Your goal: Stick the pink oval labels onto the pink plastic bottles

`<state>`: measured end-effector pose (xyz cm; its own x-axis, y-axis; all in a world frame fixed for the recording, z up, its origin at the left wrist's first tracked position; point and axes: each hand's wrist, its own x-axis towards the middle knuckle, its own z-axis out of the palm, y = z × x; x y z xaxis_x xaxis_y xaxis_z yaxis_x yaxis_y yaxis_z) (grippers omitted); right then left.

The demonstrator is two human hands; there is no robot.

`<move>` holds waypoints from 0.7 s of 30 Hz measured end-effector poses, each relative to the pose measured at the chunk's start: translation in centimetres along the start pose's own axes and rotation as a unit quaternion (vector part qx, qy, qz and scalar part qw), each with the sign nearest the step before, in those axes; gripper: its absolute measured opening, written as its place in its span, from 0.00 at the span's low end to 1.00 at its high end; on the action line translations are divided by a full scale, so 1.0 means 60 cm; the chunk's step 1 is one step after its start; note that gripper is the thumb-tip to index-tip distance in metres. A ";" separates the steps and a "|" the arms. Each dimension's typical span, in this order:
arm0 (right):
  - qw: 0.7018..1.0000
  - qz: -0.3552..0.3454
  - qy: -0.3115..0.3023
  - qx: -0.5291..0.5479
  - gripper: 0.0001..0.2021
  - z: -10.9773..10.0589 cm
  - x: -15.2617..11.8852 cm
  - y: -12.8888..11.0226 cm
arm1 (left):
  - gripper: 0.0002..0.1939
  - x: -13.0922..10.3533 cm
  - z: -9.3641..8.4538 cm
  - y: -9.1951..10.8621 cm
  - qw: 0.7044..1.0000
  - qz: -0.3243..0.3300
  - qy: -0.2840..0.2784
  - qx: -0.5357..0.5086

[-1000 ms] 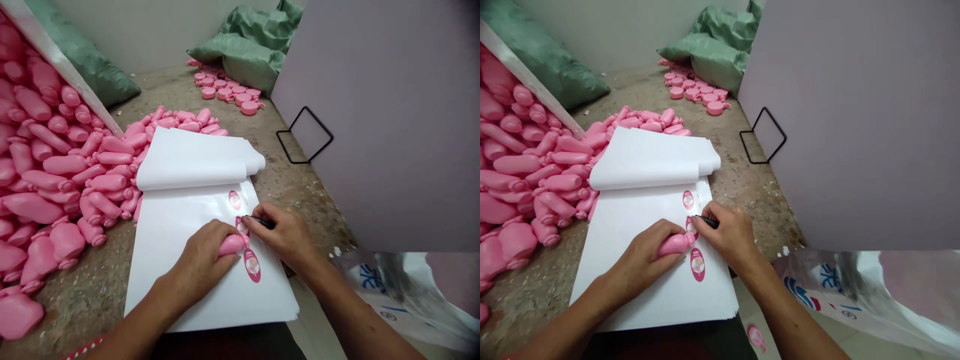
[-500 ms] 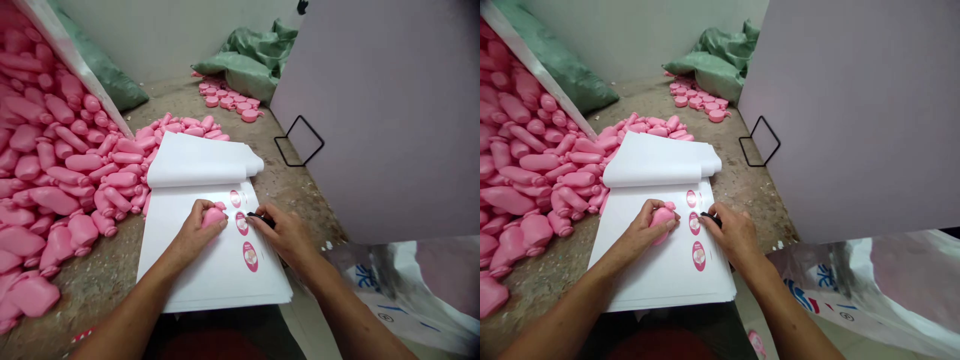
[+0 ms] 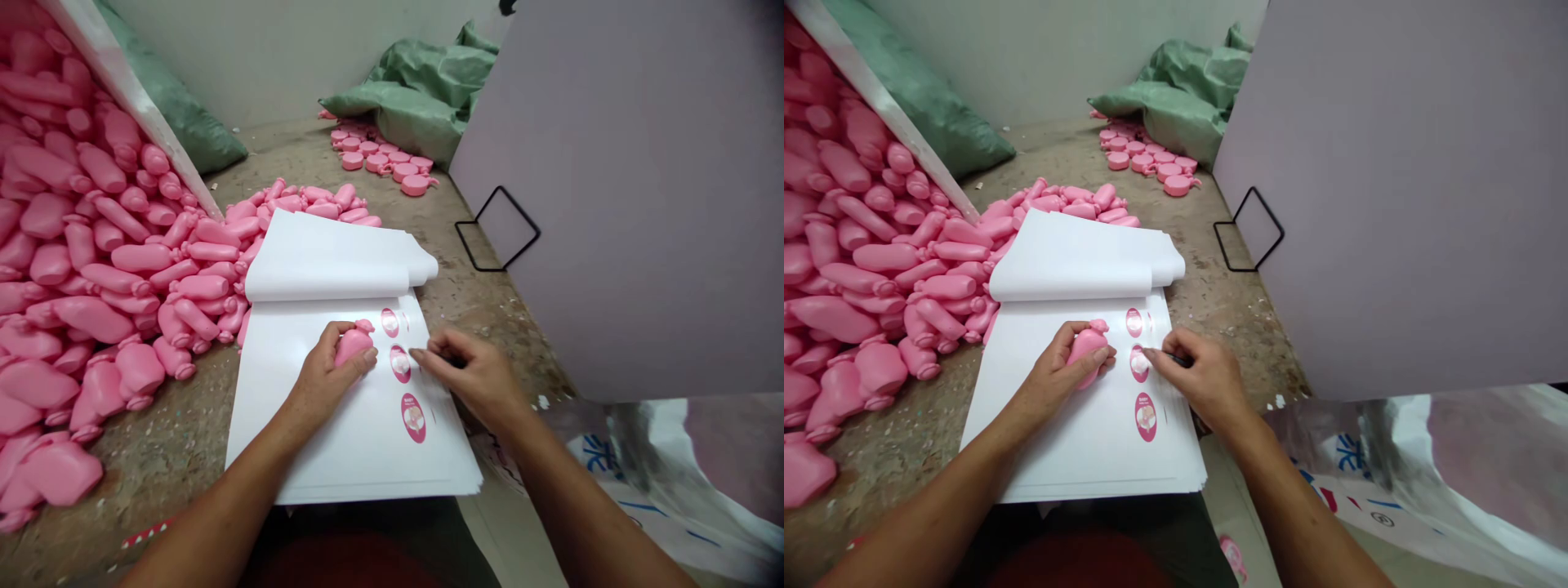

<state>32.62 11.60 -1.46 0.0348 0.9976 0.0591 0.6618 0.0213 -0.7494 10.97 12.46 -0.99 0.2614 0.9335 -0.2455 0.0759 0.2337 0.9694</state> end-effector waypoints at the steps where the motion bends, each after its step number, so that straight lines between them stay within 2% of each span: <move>1: 0.998 0.026 0.009 0.057 0.18 -0.004 -0.004 0.001 | 0.20 0.000 0.000 0.000 1.000 -0.001 -0.001 0.001; 3: 0.990 0.063 0.032 0.125 0.18 -0.012 -0.011 0.004 | 0.19 0.000 0.000 -0.001 1.000 0.000 0.000 0.003; 4: 0.991 0.064 0.038 0.113 0.17 -0.014 -0.014 0.005 | 0.19 0.001 -0.001 -0.002 1.000 0.003 0.001 0.002; 7: 0.999 0.021 0.019 -0.045 0.14 -0.011 -0.015 0.006 | 0.20 0.003 -0.001 -0.005 1.000 0.013 0.011 -0.003; 10: 0.988 -0.021 -0.010 -0.152 0.10 -0.004 -0.004 0.002 | 0.20 0.003 0.000 -0.006 1.000 0.016 0.016 -0.005; 16: 0.984 -0.037 -0.036 -0.171 0.12 0.002 0.017 -0.010 | 0.20 0.000 0.001 -0.003 1.000 0.013 0.021 -0.003; 21: 0.987 -0.034 -0.062 -0.143 0.14 0.000 0.023 -0.014 | 0.20 0.000 0.001 -0.001 1.000 -0.001 0.025 0.014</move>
<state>32.14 12.93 -0.74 -0.0969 0.9952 0.0091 0.8443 0.0871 -0.5287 11.04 12.40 -1.01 0.2123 0.9458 -0.2459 0.1034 0.2284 0.9680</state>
